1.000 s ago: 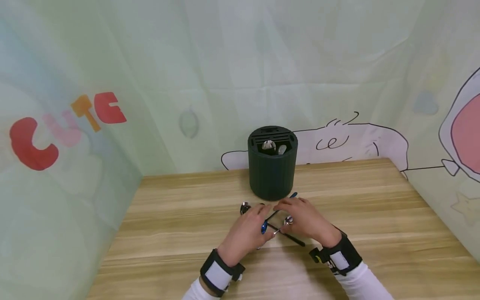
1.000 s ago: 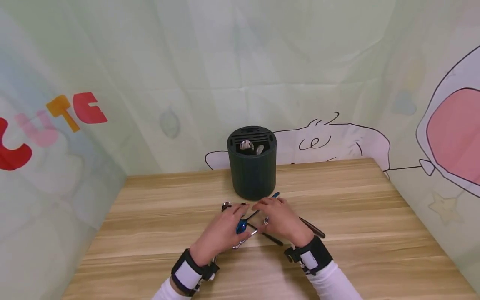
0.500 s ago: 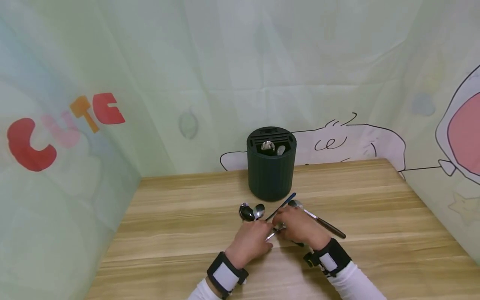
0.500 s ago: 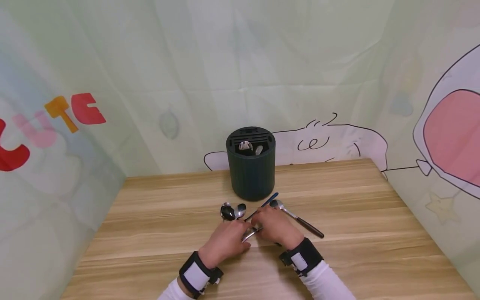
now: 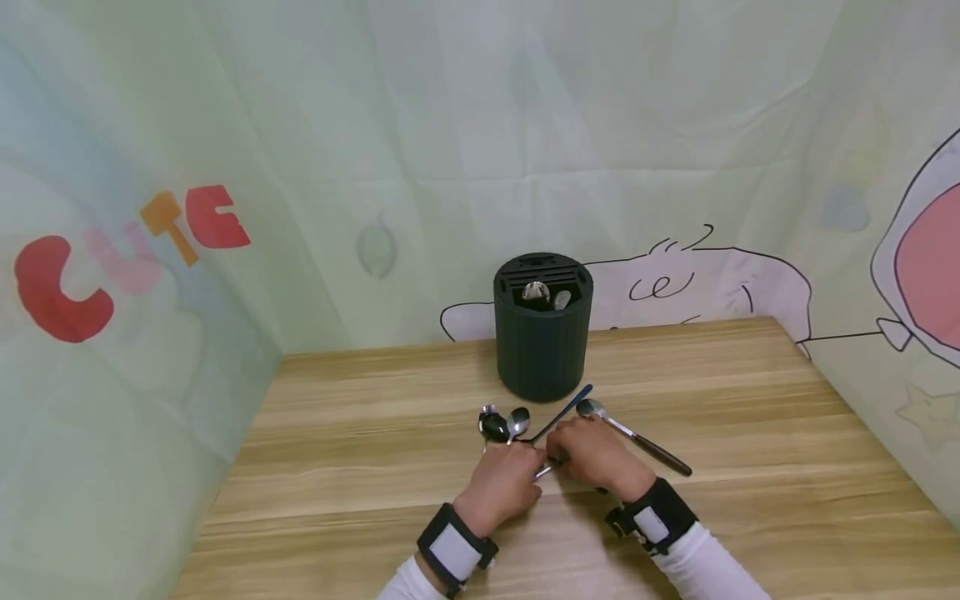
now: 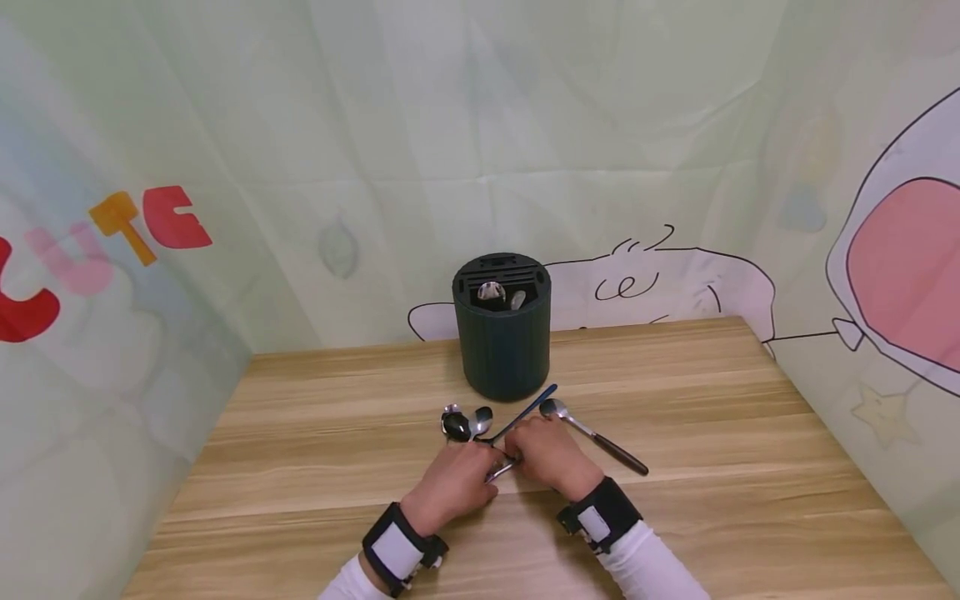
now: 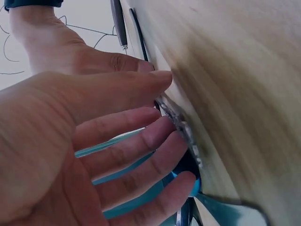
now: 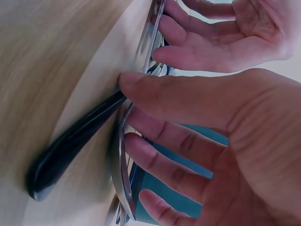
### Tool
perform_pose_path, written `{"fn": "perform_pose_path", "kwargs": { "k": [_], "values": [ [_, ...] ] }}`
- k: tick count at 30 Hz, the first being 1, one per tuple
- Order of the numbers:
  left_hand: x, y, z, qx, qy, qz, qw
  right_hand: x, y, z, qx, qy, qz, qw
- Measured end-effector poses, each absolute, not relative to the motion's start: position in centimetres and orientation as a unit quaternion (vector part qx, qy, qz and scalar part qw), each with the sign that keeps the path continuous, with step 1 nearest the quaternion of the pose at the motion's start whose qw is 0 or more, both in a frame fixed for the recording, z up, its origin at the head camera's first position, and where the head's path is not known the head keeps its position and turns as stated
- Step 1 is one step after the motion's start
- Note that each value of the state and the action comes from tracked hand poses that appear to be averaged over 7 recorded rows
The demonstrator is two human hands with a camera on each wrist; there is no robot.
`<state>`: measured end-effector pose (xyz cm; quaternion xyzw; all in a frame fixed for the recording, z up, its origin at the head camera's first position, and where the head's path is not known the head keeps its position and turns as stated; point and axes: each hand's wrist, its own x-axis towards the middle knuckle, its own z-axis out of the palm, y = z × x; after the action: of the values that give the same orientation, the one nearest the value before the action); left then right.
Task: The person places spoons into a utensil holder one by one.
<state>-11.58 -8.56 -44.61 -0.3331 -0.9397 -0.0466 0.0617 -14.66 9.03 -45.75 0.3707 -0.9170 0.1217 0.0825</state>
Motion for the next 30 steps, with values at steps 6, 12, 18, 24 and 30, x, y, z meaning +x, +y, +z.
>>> {"fn": "perform_pose_path", "kwargs": {
  "k": [6, 12, 18, 24, 30],
  "values": [
    [-11.75, -8.58, -44.83, -0.336, -0.937, -0.036, 0.084, -14.75, 8.90, -45.49, 0.373, -0.915, 0.125, 0.089],
    [-11.81, -8.55, -45.14, -0.338, -0.936, -0.044, 0.085, -14.97, 8.75, -45.87, 0.389, -0.906, 0.124, 0.108],
    [-11.61, -8.46, -45.18, -0.332, -0.939, -0.046, 0.077, -14.85, 8.59, -46.22, 0.398, -0.902, 0.123, 0.112],
    [-11.49, -8.45, -45.27, -0.328, -0.941, -0.037, 0.082, -14.67, 8.44, -46.36, 0.400, -0.901, 0.114, 0.122],
    [-11.73, -8.51, -45.29, -0.330, -0.935, -0.078, 0.101, -14.81, 8.32, -46.02, 0.392, -0.902, 0.121, 0.132]
  ]
}}
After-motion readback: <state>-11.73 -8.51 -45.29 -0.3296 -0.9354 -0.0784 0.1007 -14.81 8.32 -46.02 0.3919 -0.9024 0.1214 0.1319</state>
